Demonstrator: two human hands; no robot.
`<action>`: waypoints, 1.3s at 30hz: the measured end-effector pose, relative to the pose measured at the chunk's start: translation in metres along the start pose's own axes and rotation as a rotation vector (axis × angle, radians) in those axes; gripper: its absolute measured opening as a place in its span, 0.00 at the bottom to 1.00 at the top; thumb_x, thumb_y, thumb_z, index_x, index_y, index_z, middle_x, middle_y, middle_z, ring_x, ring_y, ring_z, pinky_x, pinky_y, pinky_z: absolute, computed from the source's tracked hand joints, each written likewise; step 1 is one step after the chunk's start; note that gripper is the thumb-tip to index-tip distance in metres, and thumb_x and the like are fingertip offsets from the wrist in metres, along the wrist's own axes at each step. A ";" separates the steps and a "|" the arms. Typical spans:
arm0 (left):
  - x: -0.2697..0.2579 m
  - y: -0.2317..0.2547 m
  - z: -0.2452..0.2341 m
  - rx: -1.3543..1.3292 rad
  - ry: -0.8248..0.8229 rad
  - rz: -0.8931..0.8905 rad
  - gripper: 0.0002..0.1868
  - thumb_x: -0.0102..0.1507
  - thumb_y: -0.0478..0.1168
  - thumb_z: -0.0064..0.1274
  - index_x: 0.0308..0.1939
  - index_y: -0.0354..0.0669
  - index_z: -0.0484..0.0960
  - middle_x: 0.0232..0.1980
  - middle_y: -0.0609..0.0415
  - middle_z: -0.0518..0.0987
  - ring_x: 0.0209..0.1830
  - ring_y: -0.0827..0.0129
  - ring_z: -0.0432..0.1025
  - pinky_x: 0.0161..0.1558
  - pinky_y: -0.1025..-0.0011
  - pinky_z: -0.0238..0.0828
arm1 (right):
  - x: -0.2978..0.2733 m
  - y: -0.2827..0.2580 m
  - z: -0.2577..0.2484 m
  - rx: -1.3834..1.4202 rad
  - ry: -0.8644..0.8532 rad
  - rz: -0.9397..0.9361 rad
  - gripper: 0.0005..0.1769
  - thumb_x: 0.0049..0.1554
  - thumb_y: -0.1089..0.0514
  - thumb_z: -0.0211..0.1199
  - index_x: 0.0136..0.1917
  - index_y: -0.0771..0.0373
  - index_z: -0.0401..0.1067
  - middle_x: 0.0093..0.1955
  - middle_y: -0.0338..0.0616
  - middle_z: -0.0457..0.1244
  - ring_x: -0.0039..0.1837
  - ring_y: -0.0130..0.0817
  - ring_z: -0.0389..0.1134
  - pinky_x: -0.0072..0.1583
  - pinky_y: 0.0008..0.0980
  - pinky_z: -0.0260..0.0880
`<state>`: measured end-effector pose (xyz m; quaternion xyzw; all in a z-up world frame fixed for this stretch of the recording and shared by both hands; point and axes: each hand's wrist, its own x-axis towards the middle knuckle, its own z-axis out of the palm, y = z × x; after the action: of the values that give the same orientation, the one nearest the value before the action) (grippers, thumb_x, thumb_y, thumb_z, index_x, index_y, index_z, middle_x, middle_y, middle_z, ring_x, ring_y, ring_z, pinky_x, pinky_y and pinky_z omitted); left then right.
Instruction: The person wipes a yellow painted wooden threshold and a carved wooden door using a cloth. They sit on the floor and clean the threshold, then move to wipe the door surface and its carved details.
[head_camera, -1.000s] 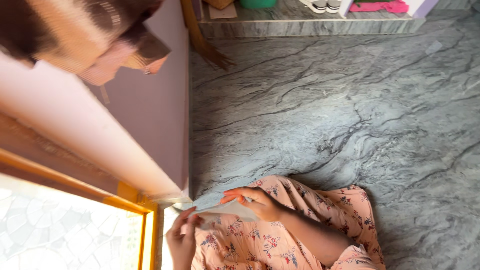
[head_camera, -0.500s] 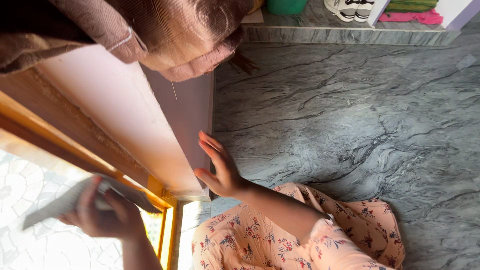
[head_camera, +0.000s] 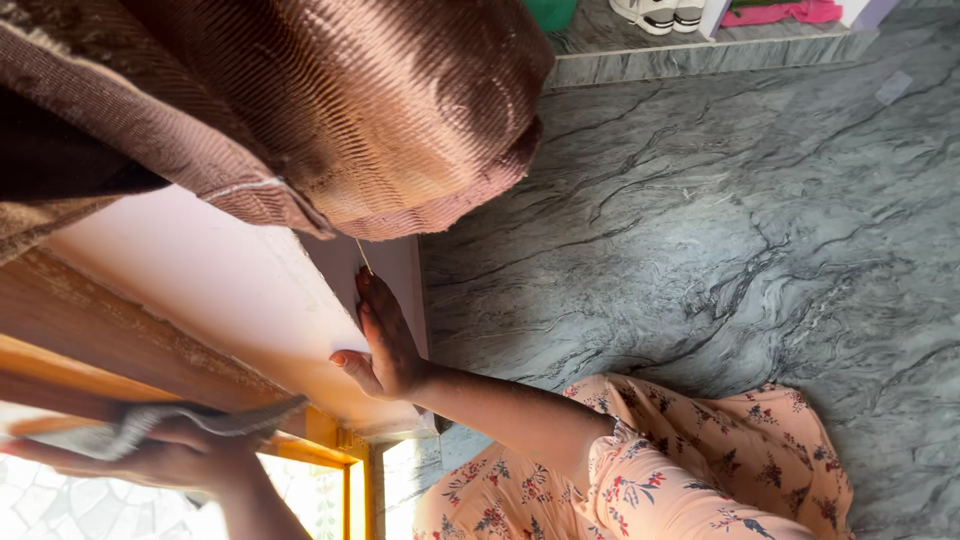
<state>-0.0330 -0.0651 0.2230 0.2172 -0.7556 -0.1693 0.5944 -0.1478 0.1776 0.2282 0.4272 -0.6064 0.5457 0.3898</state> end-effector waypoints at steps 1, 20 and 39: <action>-0.013 -0.008 0.002 0.005 0.008 0.016 0.45 0.72 0.73 0.20 0.86 0.55 0.32 0.89 0.49 0.38 0.89 0.54 0.39 0.85 0.57 0.37 | 0.000 0.000 0.000 -0.002 -0.002 0.000 0.48 0.67 0.48 0.62 0.87 0.59 0.35 0.87 0.64 0.38 0.87 0.66 0.42 0.85 0.61 0.45; -0.149 0.004 0.026 0.064 -0.042 -0.323 0.57 0.67 0.79 0.12 0.85 0.39 0.32 0.88 0.35 0.37 0.90 0.41 0.34 0.88 0.42 0.31 | 0.008 -0.005 0.001 -0.032 0.065 0.013 0.42 0.69 0.47 0.57 0.86 0.60 0.40 0.85 0.65 0.42 0.86 0.63 0.47 0.83 0.58 0.51; -0.010 0.069 -0.003 0.164 -0.008 -0.144 0.47 0.75 0.72 0.13 0.85 0.40 0.37 0.87 0.33 0.46 0.86 0.41 0.51 0.79 0.45 0.53 | -0.002 -0.001 0.002 -0.031 0.049 0.042 0.42 0.69 0.47 0.58 0.86 0.59 0.40 0.86 0.65 0.42 0.86 0.64 0.46 0.84 0.58 0.50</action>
<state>-0.0372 -0.0012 0.2506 0.3182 -0.7516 -0.1500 0.5580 -0.1467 0.1754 0.2265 0.3951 -0.6139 0.5545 0.3995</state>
